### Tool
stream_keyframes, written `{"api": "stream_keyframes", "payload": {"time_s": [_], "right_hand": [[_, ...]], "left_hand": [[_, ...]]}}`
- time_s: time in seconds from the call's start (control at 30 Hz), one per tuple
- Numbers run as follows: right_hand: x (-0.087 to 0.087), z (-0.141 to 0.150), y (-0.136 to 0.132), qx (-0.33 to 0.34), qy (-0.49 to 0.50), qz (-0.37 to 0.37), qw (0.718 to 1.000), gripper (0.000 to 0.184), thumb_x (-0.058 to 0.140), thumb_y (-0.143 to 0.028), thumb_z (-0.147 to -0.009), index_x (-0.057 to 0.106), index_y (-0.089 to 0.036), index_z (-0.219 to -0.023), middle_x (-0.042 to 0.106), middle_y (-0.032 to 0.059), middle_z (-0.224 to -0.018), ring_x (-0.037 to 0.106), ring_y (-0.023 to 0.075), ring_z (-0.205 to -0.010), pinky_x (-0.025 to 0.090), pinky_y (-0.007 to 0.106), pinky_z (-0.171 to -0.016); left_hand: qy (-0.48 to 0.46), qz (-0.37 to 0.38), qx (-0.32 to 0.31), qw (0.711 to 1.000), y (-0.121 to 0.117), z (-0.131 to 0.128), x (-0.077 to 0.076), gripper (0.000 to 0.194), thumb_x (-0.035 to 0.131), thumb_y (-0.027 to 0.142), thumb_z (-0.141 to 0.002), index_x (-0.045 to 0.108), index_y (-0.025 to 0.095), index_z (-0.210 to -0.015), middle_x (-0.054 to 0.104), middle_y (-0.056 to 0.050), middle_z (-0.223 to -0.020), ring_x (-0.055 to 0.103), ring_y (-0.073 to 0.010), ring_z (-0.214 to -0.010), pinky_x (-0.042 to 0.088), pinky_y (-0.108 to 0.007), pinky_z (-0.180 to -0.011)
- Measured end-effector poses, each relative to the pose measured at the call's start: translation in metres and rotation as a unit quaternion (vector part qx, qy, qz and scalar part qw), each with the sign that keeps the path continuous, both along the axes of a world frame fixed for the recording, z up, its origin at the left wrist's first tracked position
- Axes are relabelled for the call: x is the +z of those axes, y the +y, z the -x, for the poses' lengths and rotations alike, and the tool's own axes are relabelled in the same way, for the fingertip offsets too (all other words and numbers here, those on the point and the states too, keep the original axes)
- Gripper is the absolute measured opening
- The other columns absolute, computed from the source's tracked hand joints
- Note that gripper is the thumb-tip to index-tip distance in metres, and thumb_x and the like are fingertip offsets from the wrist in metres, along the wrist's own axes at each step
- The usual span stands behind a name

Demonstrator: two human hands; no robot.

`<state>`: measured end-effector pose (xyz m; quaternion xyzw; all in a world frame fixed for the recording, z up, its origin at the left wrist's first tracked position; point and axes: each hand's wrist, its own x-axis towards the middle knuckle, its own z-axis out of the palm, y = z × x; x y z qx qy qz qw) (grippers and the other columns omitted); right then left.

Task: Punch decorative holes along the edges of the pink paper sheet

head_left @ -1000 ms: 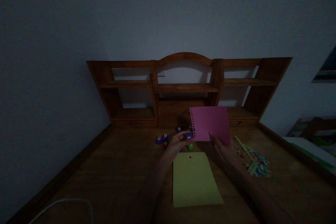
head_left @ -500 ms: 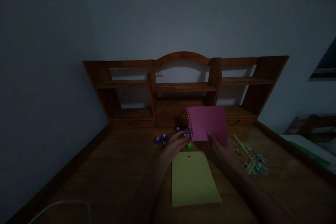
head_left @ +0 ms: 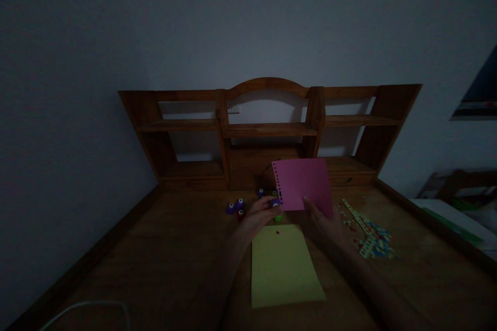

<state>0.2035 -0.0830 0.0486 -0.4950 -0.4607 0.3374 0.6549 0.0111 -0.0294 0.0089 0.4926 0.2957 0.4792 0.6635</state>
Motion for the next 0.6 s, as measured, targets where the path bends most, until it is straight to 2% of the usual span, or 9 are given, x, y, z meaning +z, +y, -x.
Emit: {"api": "stream_keyframes", "payload": {"time_s": [0.1,0.23,0.6], "right_hand": [[0.000,-0.003,-0.001,0.007,-0.028,0.012,1.000,0.038,0.072,-0.055,-0.068,0.059,-0.021,-0.062,0.055,0.0015,-0.048,0.055,0.0192,-0.053,0.039,0.027,-0.043],[0.000,-0.001,-0.002,0.013,-0.039,0.018,0.999,0.040,0.068,-0.058,-0.070,0.058,-0.020,-0.063,0.053,0.0003,-0.048,0.054,0.0179,-0.053,0.036,0.026,-0.043],[-0.009,-0.003,0.004,0.018,-0.055,-0.003,0.998,0.039,0.069,-0.056,-0.071,0.059,-0.019,-0.064,0.055,0.0013,-0.050,0.052,0.0180,-0.050,0.037,0.027,-0.043]], "left_hand": [[0.017,-0.021,-0.009,1.000,-0.003,0.000,0.003,0.033,0.082,0.026,-0.068,0.071,0.021,-0.100,0.070,-0.011,-0.107,0.065,-0.0236,-0.095,0.049,-0.036,-0.086],[0.038,-0.030,-0.017,0.999,-0.006,0.000,0.004,0.034,0.082,0.027,-0.069,0.071,0.021,-0.101,0.070,-0.011,-0.108,0.065,-0.0240,-0.095,0.048,-0.035,-0.084],[0.052,-0.027,-0.016,0.998,-0.002,-0.008,-0.009,0.039,0.084,0.029,-0.067,0.071,0.022,-0.104,0.069,-0.012,-0.110,0.066,-0.0253,-0.096,0.048,-0.038,-0.088]]}}
